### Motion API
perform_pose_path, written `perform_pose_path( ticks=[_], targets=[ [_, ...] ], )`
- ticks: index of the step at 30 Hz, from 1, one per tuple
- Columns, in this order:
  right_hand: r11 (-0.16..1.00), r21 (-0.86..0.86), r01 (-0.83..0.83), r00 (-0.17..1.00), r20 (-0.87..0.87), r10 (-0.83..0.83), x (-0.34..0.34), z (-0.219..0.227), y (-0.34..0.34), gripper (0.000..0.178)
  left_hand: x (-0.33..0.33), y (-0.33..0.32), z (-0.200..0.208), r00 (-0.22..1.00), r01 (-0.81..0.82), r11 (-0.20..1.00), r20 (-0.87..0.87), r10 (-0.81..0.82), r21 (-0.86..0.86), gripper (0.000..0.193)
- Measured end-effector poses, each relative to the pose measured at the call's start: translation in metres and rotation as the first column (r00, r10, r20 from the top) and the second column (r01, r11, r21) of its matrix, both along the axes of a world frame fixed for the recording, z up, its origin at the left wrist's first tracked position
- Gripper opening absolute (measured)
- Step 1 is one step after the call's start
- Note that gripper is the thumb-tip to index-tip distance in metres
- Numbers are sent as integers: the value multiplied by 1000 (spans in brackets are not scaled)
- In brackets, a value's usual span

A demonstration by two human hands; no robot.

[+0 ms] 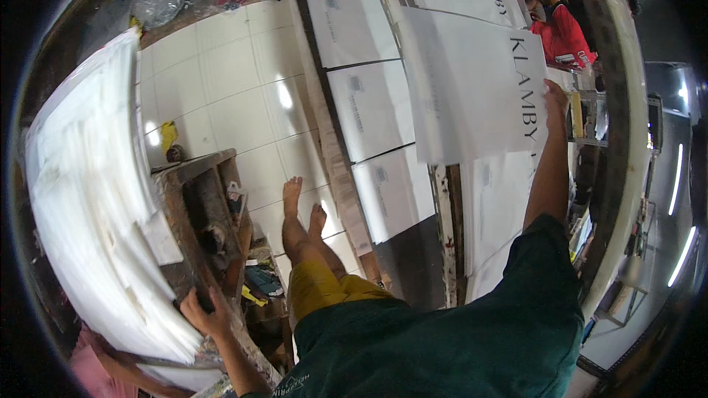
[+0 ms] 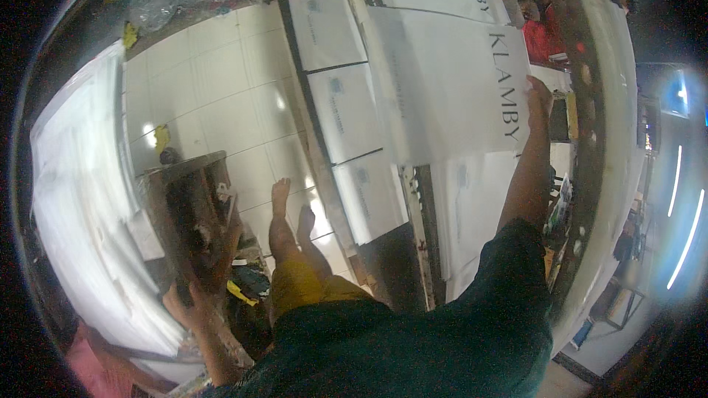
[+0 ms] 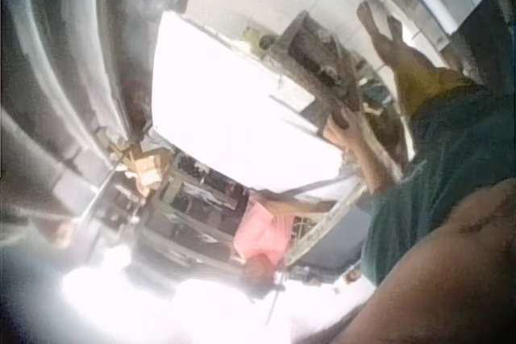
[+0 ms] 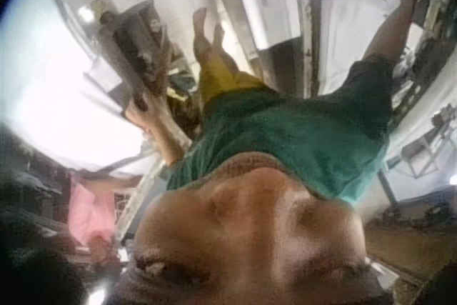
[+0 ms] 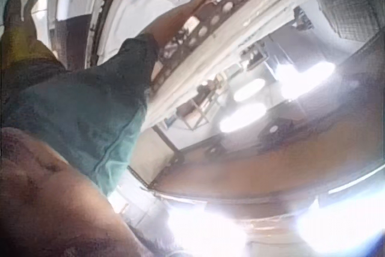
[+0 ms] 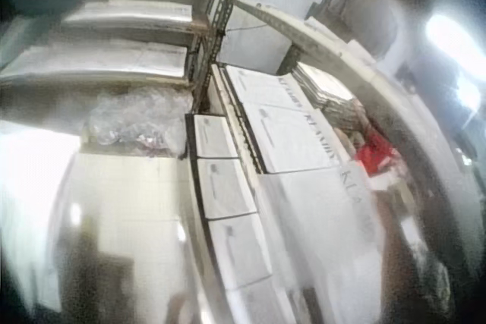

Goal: The person repeatedly picks up white printed sheets from a table, carries them to a nearby rack, and places them on the rack. A coworker operates a screen printing press in the background.

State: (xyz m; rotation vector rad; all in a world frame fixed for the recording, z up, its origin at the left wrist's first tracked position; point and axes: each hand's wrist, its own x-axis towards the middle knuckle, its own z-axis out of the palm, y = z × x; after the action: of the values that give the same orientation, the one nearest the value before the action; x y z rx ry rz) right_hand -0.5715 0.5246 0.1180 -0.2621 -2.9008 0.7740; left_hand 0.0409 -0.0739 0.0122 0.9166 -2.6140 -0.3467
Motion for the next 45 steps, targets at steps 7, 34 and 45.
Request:
perform_pose_path(
  ticks=[7,34,45],
  targets=[
    [980,-86,-177,961,-231,153,-36,-37,78,36,3,2,3,975,-62,998,213,60,2,35],
    [814,468,344,902,-406,-147,-29,-47,-5,24,6,4,1,978,-50,997,207,38,55,47],
    [944,29,-328,720,-640,270,159,-29,-273,25,-5,10,18,998,-10,999,58,8,33,39]
  ],
)
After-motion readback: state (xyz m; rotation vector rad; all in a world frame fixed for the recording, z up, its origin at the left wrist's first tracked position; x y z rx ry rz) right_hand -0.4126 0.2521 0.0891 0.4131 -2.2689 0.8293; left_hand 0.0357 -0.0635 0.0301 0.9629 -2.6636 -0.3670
